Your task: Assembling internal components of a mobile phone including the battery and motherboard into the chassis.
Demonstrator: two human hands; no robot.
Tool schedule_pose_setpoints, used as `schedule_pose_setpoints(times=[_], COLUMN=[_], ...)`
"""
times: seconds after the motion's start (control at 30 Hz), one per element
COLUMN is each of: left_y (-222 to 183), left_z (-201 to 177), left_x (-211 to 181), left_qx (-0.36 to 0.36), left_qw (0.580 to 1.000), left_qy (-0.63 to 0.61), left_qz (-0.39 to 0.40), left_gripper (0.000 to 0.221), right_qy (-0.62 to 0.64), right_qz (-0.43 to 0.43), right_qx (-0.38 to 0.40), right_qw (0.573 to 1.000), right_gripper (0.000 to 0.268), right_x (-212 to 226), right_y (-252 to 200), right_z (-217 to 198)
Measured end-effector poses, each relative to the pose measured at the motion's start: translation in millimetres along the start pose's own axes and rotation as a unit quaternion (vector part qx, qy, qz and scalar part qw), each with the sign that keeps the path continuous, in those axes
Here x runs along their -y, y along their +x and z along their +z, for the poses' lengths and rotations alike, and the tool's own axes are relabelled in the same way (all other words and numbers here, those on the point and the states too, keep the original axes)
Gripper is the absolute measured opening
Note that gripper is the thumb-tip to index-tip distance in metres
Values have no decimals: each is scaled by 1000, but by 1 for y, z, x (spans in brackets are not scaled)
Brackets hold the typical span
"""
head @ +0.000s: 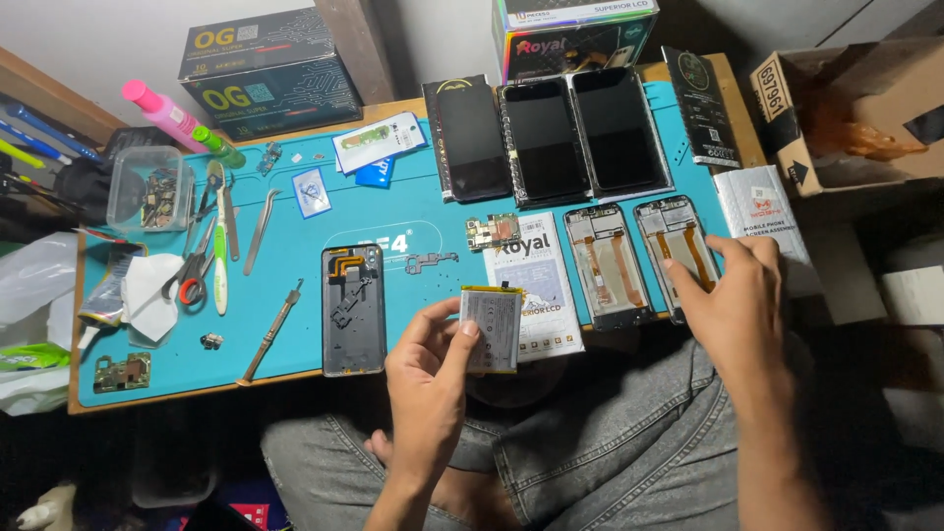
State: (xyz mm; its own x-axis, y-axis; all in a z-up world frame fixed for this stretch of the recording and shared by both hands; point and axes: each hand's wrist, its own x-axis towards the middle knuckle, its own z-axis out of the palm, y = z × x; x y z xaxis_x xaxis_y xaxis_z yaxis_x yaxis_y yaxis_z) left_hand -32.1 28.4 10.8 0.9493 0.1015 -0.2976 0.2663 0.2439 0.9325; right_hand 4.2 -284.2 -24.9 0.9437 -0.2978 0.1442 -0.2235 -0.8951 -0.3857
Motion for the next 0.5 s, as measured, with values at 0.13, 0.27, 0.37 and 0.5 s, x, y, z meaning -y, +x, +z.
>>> schedule_pose_setpoints(times=[0.13, 0.27, 0.37, 0.5], left_y=[-1, -1, -4, -7], left_z=[-3, -2, -5, -8], left_x=[1, 5, 7, 6], left_qx=[-3, -2, 7, 9], left_qw=[1000, 1000, 1000, 1000], left_qy=[7, -1, -19, -19], left_qz=[0, 14, 16, 13], left_gripper=[35, 34, 32, 33], right_qy=[-7, 51, 26, 12], right_qz=[49, 77, 80, 115], right_qx=[25, 55, 63, 77], right_qw=[998, 994, 994, 990], right_gripper=[53, 58, 68, 74], right_x=[-5, -1, 2, 17], right_y=[9, 13, 8, 8], right_z=[1, -4, -1, -7])
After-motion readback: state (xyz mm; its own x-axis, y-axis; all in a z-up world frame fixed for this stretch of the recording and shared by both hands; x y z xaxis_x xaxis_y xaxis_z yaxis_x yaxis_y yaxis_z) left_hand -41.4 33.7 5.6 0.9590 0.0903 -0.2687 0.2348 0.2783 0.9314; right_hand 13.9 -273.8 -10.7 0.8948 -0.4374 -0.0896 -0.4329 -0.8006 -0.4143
